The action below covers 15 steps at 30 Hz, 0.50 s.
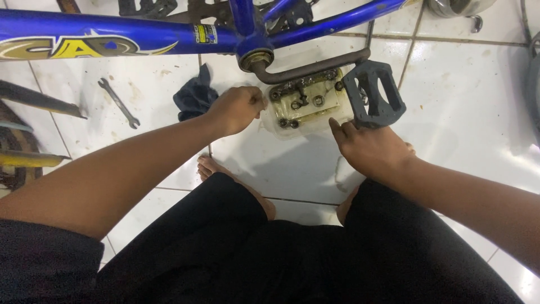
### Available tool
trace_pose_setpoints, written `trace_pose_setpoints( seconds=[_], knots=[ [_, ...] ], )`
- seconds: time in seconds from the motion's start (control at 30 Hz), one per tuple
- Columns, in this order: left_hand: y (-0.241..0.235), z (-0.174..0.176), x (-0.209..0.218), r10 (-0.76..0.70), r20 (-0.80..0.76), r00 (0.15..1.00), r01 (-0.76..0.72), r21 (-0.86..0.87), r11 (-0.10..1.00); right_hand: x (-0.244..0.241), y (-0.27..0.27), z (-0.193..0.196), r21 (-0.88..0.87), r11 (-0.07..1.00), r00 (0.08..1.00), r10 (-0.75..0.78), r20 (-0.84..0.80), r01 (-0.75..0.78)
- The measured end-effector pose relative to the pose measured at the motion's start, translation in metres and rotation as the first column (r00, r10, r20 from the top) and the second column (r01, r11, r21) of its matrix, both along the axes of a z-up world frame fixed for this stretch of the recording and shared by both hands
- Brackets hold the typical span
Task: The person works on a blue bicycle, initially adjusting the front brake caliper and cable. They then move to the crankset area, wiping the frame with a dark cloth. Finally, they pick up small metal parts from a container of liquid and wipe them with the cloth.
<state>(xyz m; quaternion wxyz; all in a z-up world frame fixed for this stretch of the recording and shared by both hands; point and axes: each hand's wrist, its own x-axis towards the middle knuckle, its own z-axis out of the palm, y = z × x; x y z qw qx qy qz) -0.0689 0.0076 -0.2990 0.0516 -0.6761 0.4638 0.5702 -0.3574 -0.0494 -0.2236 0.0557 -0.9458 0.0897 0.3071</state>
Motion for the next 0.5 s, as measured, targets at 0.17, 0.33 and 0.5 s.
trace_pose_setpoints(
  seconds=[0.17,0.33,0.5],
  knots=[
    [-0.003,0.020,-0.002,-0.042,0.013,0.999,0.042,-0.029,0.999,-0.006,0.008,-0.019,0.077,0.992,0.995,-0.099,-0.002,0.098],
    [-0.006,0.036,-0.001,-0.085,0.005,0.996,0.086,-0.079,0.993,-0.001,0.007,-0.016,0.057,0.992,0.993,-0.116,-0.013,0.117],
    [-0.011,0.048,-0.007,-0.138,0.055,0.989,0.144,-0.138,0.980,-0.005,0.009,-0.014,0.107,0.989,0.994,-0.095,-0.047,0.100]
  ],
)
